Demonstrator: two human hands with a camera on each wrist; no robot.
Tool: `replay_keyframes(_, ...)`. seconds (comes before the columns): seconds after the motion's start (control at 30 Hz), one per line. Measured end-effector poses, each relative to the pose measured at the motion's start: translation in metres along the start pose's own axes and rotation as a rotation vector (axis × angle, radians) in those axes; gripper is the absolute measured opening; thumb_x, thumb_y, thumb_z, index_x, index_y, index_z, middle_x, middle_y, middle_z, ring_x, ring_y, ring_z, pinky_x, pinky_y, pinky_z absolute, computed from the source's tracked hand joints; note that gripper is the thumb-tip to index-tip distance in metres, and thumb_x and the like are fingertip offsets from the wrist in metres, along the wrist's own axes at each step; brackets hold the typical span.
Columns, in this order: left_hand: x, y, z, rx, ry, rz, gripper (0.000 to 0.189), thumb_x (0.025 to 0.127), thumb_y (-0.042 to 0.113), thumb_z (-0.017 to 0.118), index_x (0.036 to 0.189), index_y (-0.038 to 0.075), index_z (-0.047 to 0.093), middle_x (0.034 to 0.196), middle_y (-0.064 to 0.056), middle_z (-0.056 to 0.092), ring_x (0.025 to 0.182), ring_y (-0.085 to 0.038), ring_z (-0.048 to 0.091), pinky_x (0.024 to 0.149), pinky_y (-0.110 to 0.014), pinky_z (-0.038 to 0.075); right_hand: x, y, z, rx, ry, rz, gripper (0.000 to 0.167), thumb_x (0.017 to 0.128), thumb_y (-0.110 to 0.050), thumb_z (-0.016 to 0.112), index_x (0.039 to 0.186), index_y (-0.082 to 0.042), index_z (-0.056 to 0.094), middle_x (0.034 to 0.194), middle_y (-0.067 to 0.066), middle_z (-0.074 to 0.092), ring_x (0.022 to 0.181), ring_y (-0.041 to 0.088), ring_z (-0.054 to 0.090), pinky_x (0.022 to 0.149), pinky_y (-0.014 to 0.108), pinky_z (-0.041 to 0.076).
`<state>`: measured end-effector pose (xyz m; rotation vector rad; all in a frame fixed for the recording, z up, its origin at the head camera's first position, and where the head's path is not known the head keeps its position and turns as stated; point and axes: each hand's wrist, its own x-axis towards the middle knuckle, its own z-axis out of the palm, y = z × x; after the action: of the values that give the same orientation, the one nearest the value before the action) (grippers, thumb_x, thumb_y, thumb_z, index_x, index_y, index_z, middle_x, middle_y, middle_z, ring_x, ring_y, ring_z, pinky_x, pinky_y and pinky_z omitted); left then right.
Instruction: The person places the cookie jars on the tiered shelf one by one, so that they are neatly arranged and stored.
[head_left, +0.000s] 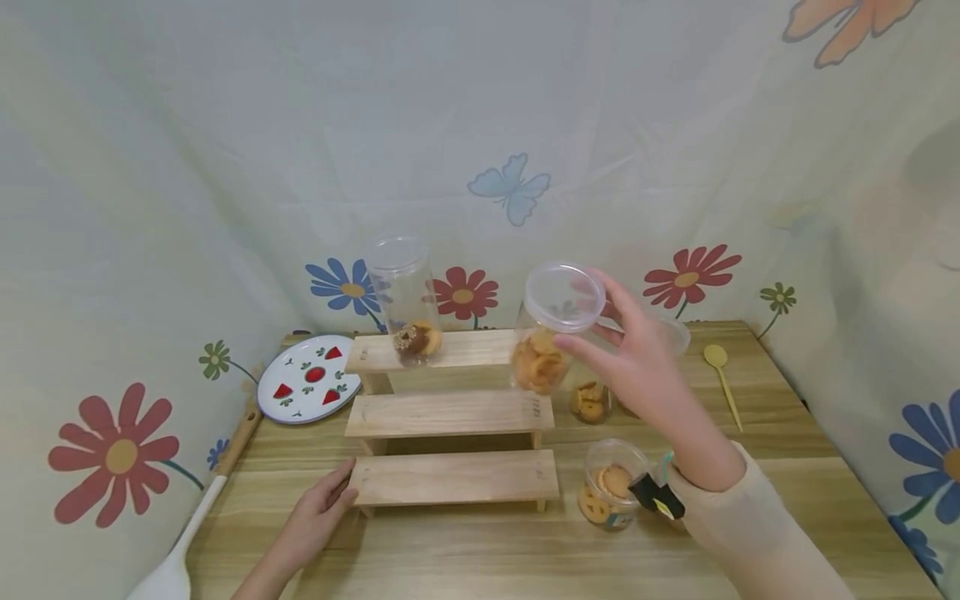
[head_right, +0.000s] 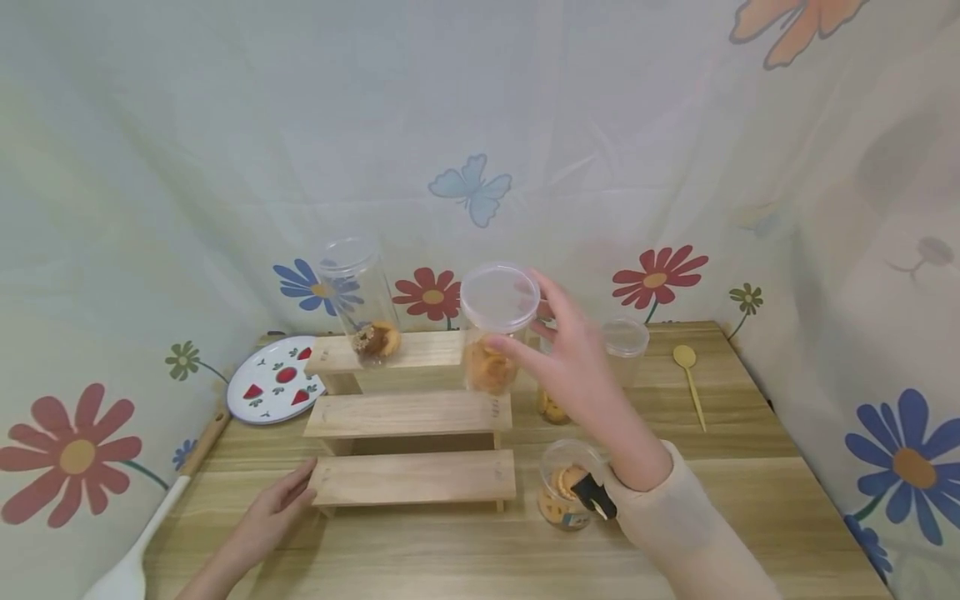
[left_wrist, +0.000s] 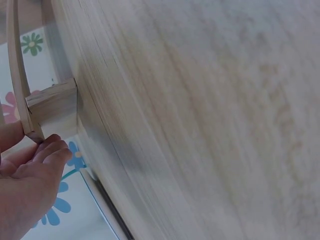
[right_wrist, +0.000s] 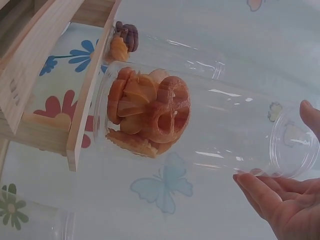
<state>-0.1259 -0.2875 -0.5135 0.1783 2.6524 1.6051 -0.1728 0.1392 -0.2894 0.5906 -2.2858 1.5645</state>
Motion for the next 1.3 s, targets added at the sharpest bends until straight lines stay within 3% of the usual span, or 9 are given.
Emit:
replay_keyframes(0.2, -0.001, 0.001, 0.001, 0.001, 0.005, 0.000, 0.050, 0.099, 0.010, 0.055, 0.139, -0.013, 0.038, 0.144, -0.028, 0.037, 0.128, -0.036, 0.040, 0.099, -0.025, 0.041, 0.009, 0.001, 0.007, 0.012, 0.001, -0.015, 0.073, 0.082, -0.027, 0.078, 0.145, -0.021, 0.041, 0.128, 0.003, 0.054, 0.117, 0.019, 0.052, 0.096, 0.032, 0.048)
replay_keyframes(0.4, -0.001, 0.004, 0.001, -0.004, -0.001, -0.004, 0.050, 0.099, 0.010, 0.055, 0.139, -0.014, 0.038, 0.144, -0.029, 0.037, 0.128, -0.037, 0.040, 0.101, -0.030, 0.041, 0.016, 0.002, 0.011, 0.028, -0.002, -0.023, 0.074, 0.082, -0.027, 0.078, 0.146, -0.019, 0.040, 0.128, 0.004, 0.054, 0.117, 0.021, 0.053, 0.096, 0.033, 0.048)
replay_keyframes(0.6, -0.001, 0.003, 0.001, 0.006, 0.003, -0.005, 0.050, 0.099, 0.010, 0.055, 0.139, -0.013, 0.038, 0.144, -0.028, 0.037, 0.128, -0.036, 0.041, 0.100, -0.029, 0.041, 0.027, 0.006, 0.018, 0.017, 0.004, -0.032, 0.074, 0.082, -0.031, 0.077, 0.146, -0.018, 0.041, 0.128, 0.002, 0.054, 0.115, 0.018, 0.053, 0.095, 0.031, 0.048)
replay_keyframes(0.8, -0.001, 0.002, 0.001, -0.004, 0.008, 0.006, 0.049, 0.099, 0.009, 0.055, 0.139, -0.015, 0.037, 0.143, -0.029, 0.037, 0.128, -0.037, 0.041, 0.101, -0.033, 0.041, 0.038, -0.001, 0.027, 0.021, -0.016, -0.026, 0.073, 0.085, -0.021, 0.075, 0.147, -0.010, 0.037, 0.132, 0.010, 0.051, 0.118, 0.025, 0.052, 0.097, 0.033, 0.047)
replay_keyframes(0.97, 0.000, 0.000, 0.001, -0.003, 0.009, -0.014, 0.050, 0.099, 0.010, 0.055, 0.140, -0.013, 0.038, 0.144, -0.028, 0.036, 0.128, -0.036, 0.040, 0.099, -0.024, 0.040, 0.050, 0.005, 0.038, 0.026, -0.016, -0.014, 0.075, 0.084, -0.017, 0.076, 0.147, -0.006, 0.036, 0.133, 0.013, 0.050, 0.119, 0.028, 0.051, 0.098, 0.037, 0.047)
replay_keyframes(1.07, 0.001, -0.001, 0.001, 0.000, 0.009, -0.014, 0.050, 0.099, 0.009, 0.056, 0.140, -0.013, 0.038, 0.145, -0.027, 0.037, 0.128, -0.035, 0.040, 0.098, -0.021, 0.040, 0.056, 0.010, 0.043, 0.025, -0.024, -0.008, 0.077, 0.083, -0.024, 0.077, 0.147, -0.011, 0.036, 0.134, 0.009, 0.050, 0.119, 0.026, 0.052, 0.097, 0.034, 0.047)
replay_keyframes(1.3, -0.001, 0.000, 0.001, 0.004, 0.010, 0.002, 0.048, 0.098, 0.007, 0.055, 0.139, -0.014, 0.038, 0.143, -0.029, 0.037, 0.128, -0.037, 0.040, 0.100, -0.032, 0.041, 0.066, 0.012, 0.054, 0.026, -0.027, -0.009, 0.080, 0.081, -0.038, 0.077, 0.146, -0.014, 0.039, 0.132, 0.005, 0.052, 0.117, 0.023, 0.053, 0.095, 0.031, 0.049)
